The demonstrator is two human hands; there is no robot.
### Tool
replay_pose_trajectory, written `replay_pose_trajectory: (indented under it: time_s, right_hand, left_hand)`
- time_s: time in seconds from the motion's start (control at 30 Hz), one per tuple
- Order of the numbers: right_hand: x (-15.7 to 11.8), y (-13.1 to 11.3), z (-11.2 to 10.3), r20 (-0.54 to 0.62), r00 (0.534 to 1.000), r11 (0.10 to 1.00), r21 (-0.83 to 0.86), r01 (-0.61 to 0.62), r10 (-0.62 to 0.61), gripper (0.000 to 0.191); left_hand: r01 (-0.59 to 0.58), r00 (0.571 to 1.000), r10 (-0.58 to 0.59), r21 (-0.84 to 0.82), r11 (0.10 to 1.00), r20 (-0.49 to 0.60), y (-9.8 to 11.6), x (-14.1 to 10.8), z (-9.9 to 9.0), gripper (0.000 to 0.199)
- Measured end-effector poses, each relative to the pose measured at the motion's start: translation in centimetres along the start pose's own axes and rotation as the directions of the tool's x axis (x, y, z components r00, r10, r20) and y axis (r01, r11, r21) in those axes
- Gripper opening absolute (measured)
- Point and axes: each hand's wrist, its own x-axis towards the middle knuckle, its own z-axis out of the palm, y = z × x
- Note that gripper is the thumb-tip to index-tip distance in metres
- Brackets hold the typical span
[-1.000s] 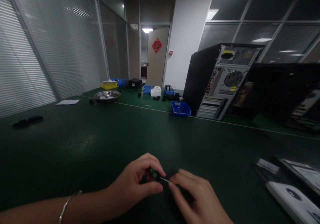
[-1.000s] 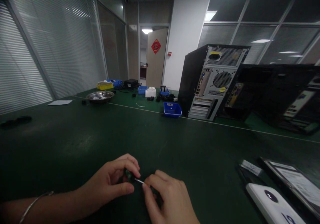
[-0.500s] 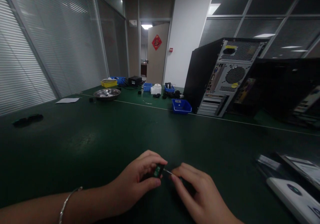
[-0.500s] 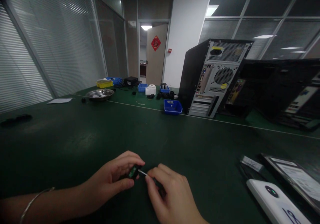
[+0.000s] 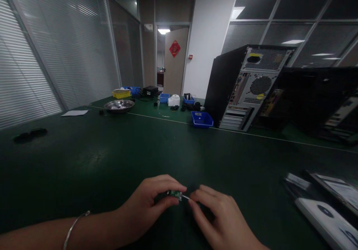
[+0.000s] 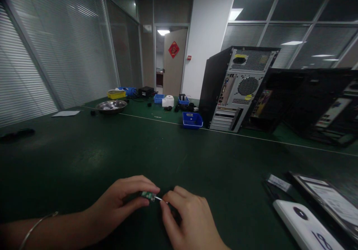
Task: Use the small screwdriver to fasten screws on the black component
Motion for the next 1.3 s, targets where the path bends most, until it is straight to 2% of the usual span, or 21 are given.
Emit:
replay_pose_trajectory:
  time_s: [0.13, 0.23, 0.37, 0.5, 0.63, 0.7, 0.77, 0.8, 0.87, 0.93, 0.97, 1.07, 1.17, 1.23, 1.3]
  right_hand:
    - [0.0, 0.2, 0.1, -0.010, 1.000, 1.000, 0.011, 0.010, -0.010, 0.028]
    - [0.1, 0.3, 0.4, -0.031, 0.999, 0.998, 0.054, 0.027, -0.025, 0.030]
    - [0.2, 0.1, 0.5, -0.069, 0.997, 0.992, 0.125, 0.034, -0.026, 0.031]
    - [0.0, -0.3, 0.3, -0.081, 0.996, 0.981, 0.190, 0.043, -0.028, 0.033]
    - [-0.1, -0.2, 0.0, -0.077, 0.997, 0.980, 0.197, 0.008, 0.008, 0.030]
    - [0.0, -0.1, -0.1, -0.085, 0.996, 0.978, 0.207, -0.008, 0.026, 0.028]
    - [0.1, 0.1, -0.2, -0.103, 0.994, 0.972, 0.233, -0.012, 0.037, 0.026]
    - [0.2, 0.2, -0.1, -0.109, 0.993, 0.970, 0.243, -0.008, 0.036, 0.026]
    - [0.3, 0.3, 0.0, -0.120, 0.992, 0.969, 0.249, -0.006, 0.037, 0.025]
    - [0.3, 0.3, 0.1, -0.124, 0.992, 0.969, 0.245, -0.003, 0.034, 0.025]
    - [0.3, 0.3, 0.2, -0.121, 0.992, 0.970, 0.245, -0.001, 0.031, 0.025]
    - [0.2, 0.2, 0.1, -0.113, 0.993, 0.967, 0.253, 0.001, 0.029, 0.027]
    - [0.1, 0.0, -0.1, -0.100, 0.994, 0.963, 0.270, -0.005, 0.034, 0.027]
    - [0.2, -0.1, -0.2, -0.088, 0.996, 0.958, 0.287, -0.008, 0.035, 0.025]
    - [0.3, 0.0, -0.4, -0.077, 0.996, 0.954, 0.299, -0.021, 0.046, 0.021]
  left_hand:
    - [0.011, 1.000, -0.011, 0.021, 1.000, 0.007, 0.0, 0.0, 0.0, 0.028]
    - [0.024, 0.999, -0.024, -0.022, 0.999, -0.027, -0.1, 0.0, 0.2, 0.027]
    - [0.072, 0.993, -0.087, -0.167, 0.983, -0.081, -0.2, 0.0, 0.7, 0.022]
    - [0.159, 0.980, -0.191, -0.355, 0.921, -0.056, 0.0, 0.0, 1.1, 0.020]
    - [0.216, 0.965, -0.256, -0.392, 0.894, -0.052, 0.1, 0.4, 0.8, 0.018]
    - [0.236, 0.964, -0.264, -0.362, 0.902, -0.030, 0.2, 0.5, 0.4, 0.018]
    - [0.231, 0.973, -0.221, -0.225, 0.947, 0.068, 0.5, 0.5, 0.0, 0.017]
    - [0.195, 0.974, -0.178, -0.126, 0.973, 0.137, 0.7, 0.4, -0.2, 0.018]
    - [0.040, 0.958, -0.059, 0.074, 0.996, 0.280, 1.3, 0.2, -0.4, 0.017]
    - [-0.079, 0.929, 0.018, 0.150, 0.986, 0.369, 2.0, 0.0, -0.4, 0.019]
    - [-0.097, 0.921, 0.021, 0.175, 0.980, 0.388, 2.3, 0.0, -0.4, 0.019]
    - [-0.104, 0.915, 0.007, 0.220, 0.970, 0.403, 2.5, -0.1, -0.3, 0.019]
    - [-0.125, 0.924, 0.049, 0.179, 0.976, 0.380, 1.9, -0.3, -0.2, 0.026]
    - [-0.120, 0.948, 0.069, 0.147, 0.982, 0.312, 1.4, -0.4, -0.2, 0.029]
    - [-0.091, 0.974, 0.051, 0.177, 0.980, 0.220, 1.1, -0.6, -0.2, 0.020]
